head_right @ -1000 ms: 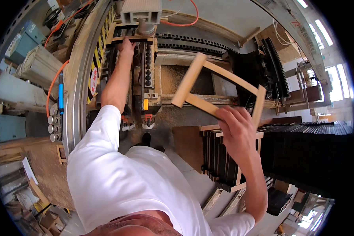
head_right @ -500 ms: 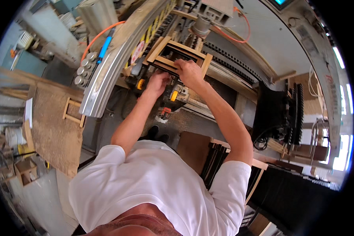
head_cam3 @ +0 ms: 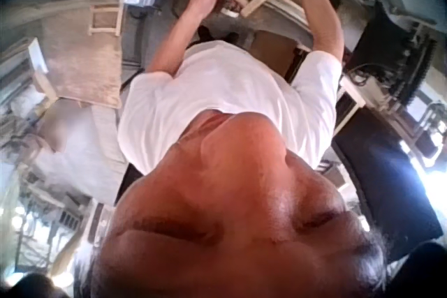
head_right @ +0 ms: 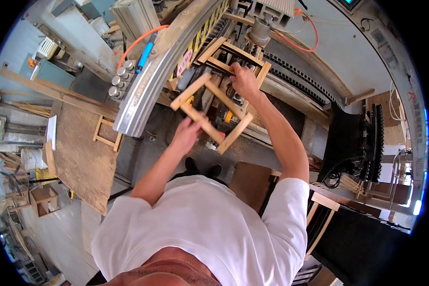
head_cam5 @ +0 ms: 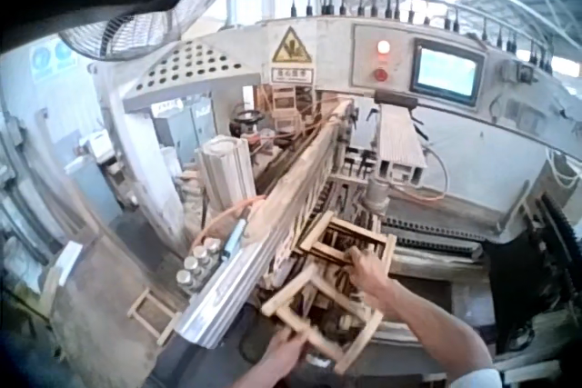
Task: The person picks up wooden frames and black slatted panels, then repeatedly places frames onto a machine jig, aligns them, and stacks the assembled units. The person handles multiple frames and panels, moving them between the workbench and the machine.
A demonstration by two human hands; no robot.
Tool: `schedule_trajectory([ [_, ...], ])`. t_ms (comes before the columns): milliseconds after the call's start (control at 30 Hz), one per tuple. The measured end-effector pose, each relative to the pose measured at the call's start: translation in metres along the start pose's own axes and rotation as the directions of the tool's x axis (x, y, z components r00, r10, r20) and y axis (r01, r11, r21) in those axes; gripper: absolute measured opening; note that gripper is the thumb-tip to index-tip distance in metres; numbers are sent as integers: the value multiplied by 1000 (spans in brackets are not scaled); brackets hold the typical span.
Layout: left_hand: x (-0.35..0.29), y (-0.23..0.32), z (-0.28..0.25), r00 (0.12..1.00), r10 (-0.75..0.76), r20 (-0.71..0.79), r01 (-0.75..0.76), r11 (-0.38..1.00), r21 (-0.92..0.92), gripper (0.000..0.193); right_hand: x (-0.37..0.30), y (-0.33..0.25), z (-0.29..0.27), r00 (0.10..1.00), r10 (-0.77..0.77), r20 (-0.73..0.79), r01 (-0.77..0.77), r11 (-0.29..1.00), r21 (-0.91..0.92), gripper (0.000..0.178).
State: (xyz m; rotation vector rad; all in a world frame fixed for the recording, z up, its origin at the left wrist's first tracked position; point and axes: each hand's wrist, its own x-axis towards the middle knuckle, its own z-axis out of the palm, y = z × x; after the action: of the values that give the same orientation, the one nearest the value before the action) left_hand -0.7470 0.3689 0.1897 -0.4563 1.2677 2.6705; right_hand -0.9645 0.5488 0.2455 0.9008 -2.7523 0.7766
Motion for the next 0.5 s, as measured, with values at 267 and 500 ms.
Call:
schedule_trajectory([
  [267,-106,31,-89,990,-132,50,125,984,124,33,62,21,19,997,-9,73,34,936,-352,32],
  [500,-123,40,-139,997,-63,-38,66,995,81,30,87,11,25,985,-36,167,111,880,-463,35],
])
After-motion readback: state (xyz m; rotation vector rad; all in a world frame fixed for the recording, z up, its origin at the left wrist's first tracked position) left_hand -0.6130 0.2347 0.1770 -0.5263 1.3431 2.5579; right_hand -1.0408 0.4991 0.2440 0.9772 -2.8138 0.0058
